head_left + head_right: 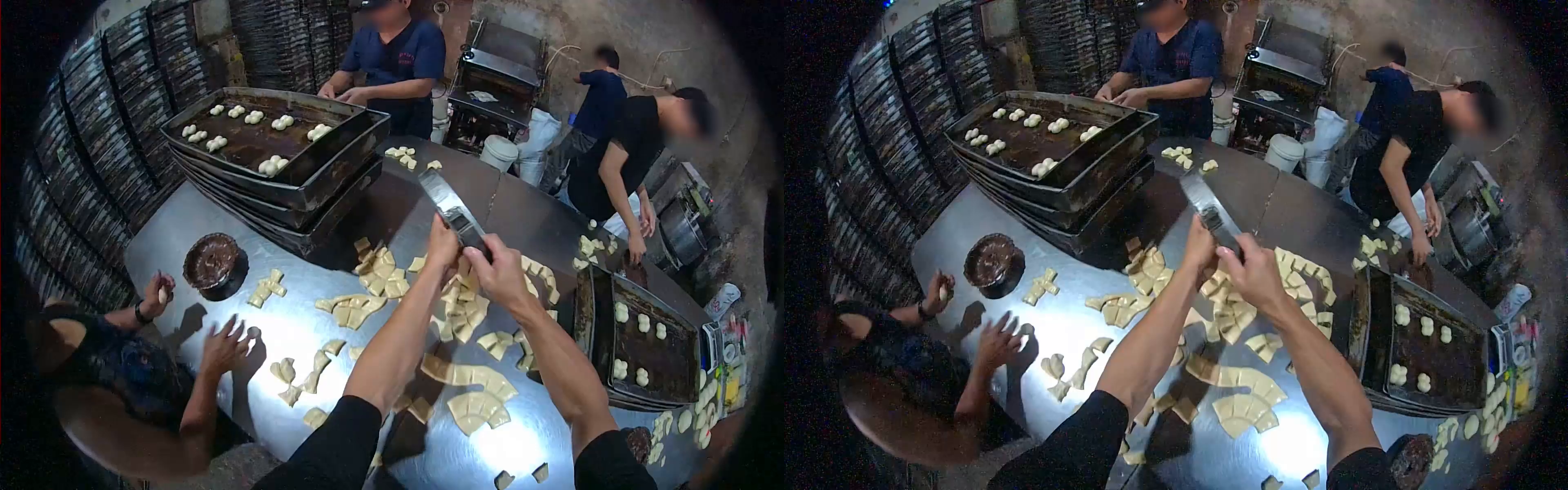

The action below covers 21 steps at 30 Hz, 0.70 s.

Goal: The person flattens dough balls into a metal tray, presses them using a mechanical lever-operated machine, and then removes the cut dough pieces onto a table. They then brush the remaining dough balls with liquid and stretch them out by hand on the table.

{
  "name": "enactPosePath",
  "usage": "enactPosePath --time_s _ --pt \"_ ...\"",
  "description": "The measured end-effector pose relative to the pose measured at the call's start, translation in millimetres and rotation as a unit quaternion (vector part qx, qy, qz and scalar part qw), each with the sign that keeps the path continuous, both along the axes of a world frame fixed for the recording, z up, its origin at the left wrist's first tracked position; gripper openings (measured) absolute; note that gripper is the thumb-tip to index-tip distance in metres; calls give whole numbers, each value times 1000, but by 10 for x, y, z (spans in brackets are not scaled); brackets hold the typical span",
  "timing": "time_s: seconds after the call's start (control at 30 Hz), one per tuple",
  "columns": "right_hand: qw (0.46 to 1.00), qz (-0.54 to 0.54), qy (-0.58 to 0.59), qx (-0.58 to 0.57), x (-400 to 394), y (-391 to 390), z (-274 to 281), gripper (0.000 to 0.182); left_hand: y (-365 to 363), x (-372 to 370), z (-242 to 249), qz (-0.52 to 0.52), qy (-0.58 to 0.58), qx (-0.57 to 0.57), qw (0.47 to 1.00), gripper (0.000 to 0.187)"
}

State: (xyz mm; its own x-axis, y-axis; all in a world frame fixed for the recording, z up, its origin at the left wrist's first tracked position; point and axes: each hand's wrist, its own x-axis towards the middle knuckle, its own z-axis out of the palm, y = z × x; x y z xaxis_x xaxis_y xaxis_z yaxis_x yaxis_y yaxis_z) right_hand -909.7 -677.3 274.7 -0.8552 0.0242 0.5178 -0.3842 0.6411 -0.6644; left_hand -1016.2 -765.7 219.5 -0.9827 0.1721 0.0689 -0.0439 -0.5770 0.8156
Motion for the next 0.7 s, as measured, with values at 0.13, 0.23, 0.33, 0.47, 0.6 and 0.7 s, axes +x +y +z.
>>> enactPosePath --time_s 0.13,0.23,0.33,0.47,0.6,0.7 --pt "997 29 10 73 -542 -138 -429 24 -135 -656 -790 -12 -49 59 997 24" --pt "992 48 -28 118 -754 -247 -702 25 -367 -703 -1044 -44 -144 114 982 34" --pt "980 81 -4 183 -951 -323 -1037 25 -444 -798 -1558 -65 -181 249 949 43" --pt "969 89 -87 212 -994 -376 -1236 22 -540 -809 -1930 -42 -213 233 948 42" --pt "966 107 -80 220 -997 -347 -1156 24 -629 -590 -1417 -40 -266 102 958 36" --pt "964 108 -103 220 -1013 -290 -988 25 -629 -697 -1782 -21 -227 10 974 31"
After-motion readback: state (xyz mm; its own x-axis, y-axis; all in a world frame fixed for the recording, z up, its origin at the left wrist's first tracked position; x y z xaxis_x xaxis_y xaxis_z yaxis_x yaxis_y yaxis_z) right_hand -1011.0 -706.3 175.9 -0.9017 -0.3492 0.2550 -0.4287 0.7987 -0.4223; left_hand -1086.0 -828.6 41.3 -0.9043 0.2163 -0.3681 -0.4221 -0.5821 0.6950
